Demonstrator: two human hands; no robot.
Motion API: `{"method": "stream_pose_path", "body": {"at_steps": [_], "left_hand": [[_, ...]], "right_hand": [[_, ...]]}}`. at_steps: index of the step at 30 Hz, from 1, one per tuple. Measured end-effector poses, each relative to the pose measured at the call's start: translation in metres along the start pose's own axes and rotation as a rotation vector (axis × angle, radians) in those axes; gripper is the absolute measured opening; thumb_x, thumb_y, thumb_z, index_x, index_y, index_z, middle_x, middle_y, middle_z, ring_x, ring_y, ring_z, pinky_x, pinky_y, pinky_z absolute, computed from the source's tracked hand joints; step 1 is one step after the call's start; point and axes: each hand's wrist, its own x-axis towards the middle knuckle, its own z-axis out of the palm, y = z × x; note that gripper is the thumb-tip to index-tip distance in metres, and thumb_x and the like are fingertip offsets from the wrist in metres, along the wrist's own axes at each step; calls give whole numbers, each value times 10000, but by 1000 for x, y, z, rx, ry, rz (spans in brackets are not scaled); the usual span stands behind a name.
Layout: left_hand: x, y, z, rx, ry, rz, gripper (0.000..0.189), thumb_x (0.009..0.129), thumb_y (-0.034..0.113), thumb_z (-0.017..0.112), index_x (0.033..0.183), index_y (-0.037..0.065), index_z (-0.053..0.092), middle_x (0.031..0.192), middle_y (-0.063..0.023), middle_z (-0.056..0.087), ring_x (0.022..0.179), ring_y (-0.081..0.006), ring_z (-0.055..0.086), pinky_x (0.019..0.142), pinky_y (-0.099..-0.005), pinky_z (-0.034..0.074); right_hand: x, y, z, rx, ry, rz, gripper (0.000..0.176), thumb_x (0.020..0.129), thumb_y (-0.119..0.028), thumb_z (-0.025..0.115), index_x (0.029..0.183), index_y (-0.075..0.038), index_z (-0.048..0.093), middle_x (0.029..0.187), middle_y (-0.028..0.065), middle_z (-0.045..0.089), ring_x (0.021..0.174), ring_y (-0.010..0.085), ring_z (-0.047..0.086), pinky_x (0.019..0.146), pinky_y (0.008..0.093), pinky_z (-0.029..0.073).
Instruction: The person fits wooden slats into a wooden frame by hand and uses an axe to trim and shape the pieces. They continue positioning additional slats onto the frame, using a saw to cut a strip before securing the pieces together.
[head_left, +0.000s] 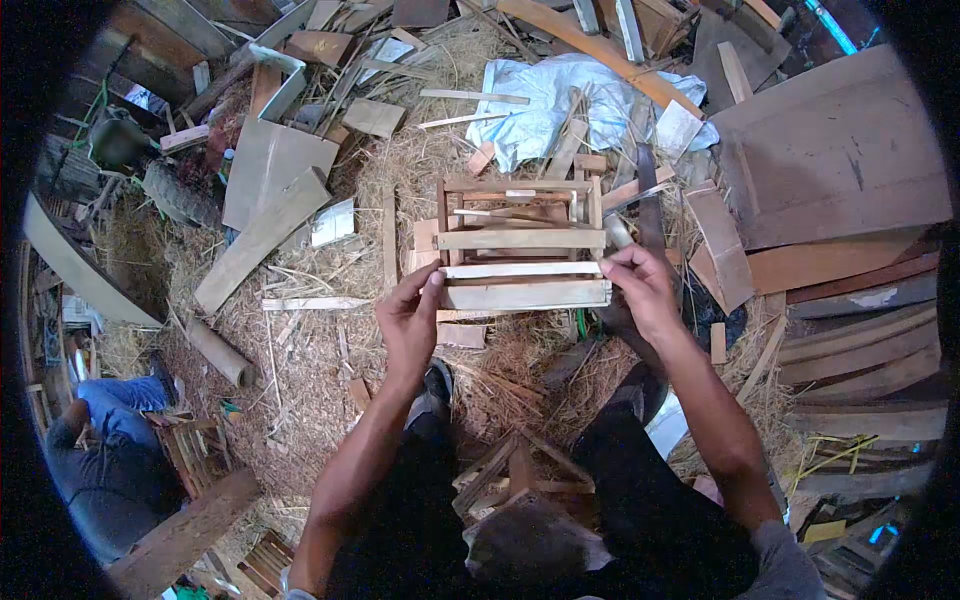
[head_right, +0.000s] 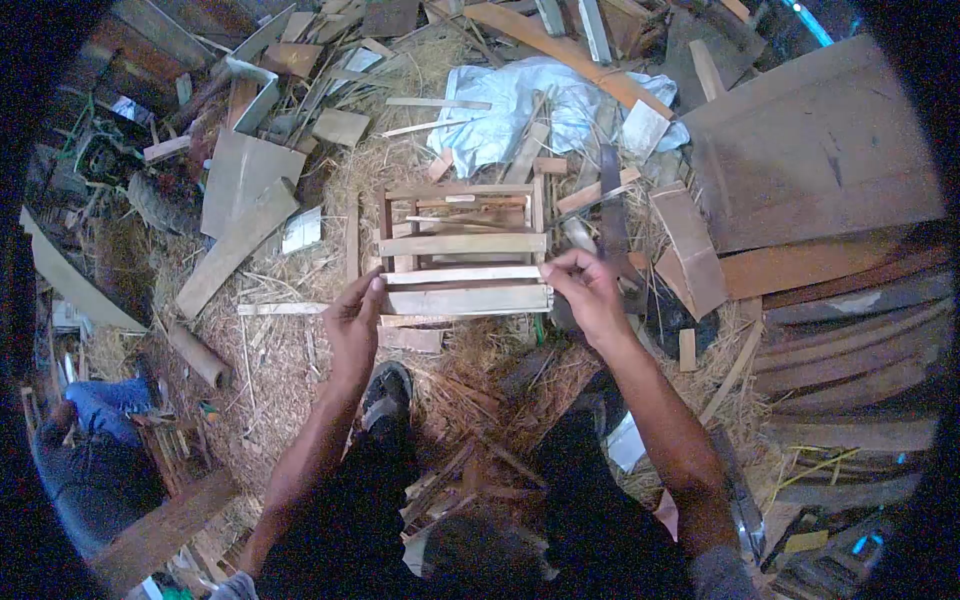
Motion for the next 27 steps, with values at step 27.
{"method": "stream_pose_path", "body": {"at_steps": [27], "left_hand": [[4, -13, 11, 22, -211, 263, 534, 962, 127, 565, 1431, -8, 349, 1380, -168, 472, 1261, -249, 482, 1042, -390, 405]], "right_hand": [[19, -76, -75, 712, 404, -4, 192, 962, -269, 553, 839, -125, 522, 767, 31, 581, 647, 79, 552, 619, 226, 484]]}}
